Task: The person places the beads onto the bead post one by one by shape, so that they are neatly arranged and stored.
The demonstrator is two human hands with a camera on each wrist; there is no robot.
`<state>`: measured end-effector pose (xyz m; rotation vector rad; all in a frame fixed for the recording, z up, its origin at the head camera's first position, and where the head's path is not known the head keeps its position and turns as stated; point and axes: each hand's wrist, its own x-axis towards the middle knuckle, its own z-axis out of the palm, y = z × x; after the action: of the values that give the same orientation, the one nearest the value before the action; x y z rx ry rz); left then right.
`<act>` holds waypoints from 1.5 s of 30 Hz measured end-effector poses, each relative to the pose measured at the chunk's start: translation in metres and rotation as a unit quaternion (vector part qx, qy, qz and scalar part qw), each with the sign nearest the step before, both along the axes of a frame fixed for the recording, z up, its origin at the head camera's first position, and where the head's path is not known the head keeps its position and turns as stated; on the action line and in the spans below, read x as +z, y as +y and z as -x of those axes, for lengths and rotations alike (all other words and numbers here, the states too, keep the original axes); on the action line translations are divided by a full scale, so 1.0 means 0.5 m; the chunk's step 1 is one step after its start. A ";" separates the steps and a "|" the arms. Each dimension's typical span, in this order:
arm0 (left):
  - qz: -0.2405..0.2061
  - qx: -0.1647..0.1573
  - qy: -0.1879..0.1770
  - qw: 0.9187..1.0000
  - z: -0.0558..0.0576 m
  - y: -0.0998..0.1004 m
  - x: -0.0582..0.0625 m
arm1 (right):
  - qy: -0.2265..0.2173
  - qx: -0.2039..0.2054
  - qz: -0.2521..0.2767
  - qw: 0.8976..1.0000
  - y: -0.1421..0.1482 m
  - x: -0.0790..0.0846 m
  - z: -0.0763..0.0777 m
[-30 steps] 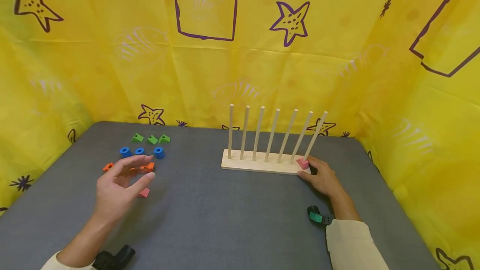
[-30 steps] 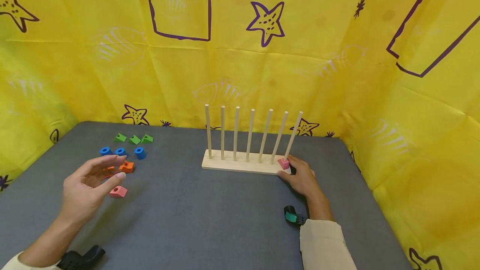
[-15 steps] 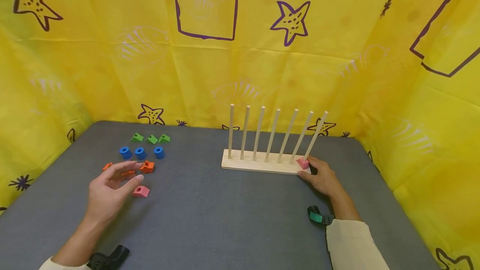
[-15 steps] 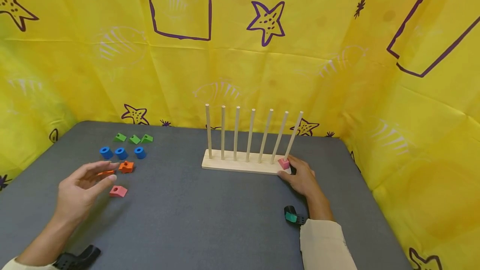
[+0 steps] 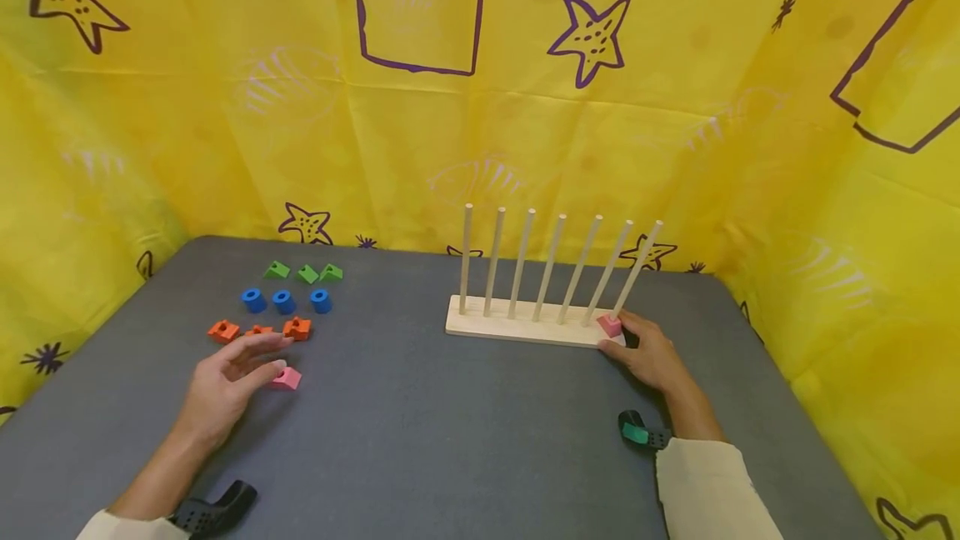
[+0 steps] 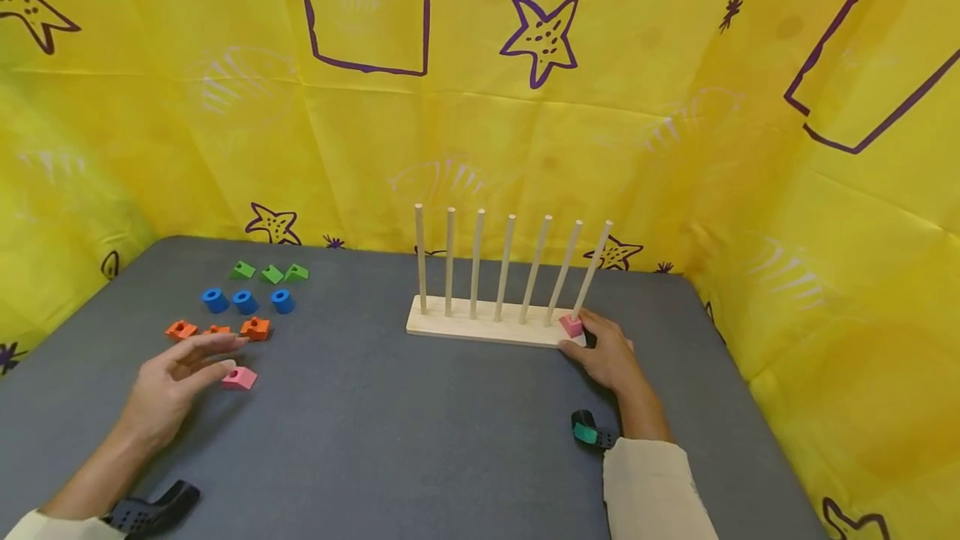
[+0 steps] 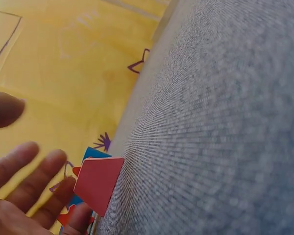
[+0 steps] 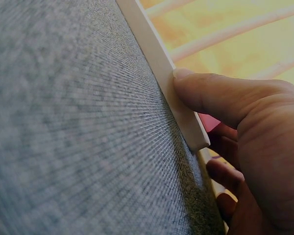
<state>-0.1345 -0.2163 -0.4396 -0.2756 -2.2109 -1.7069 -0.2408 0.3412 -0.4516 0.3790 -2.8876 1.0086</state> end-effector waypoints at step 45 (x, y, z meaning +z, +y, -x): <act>0.133 0.098 -0.037 0.986 -0.005 0.087 0.067 | 0.010 0.012 0.004 1.000 0.002 -0.001 0.003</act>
<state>-0.1323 -0.1726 -0.4063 -0.0543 -2.4304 -1.3399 -0.2423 0.3423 -0.4522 0.4214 -2.8664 1.0136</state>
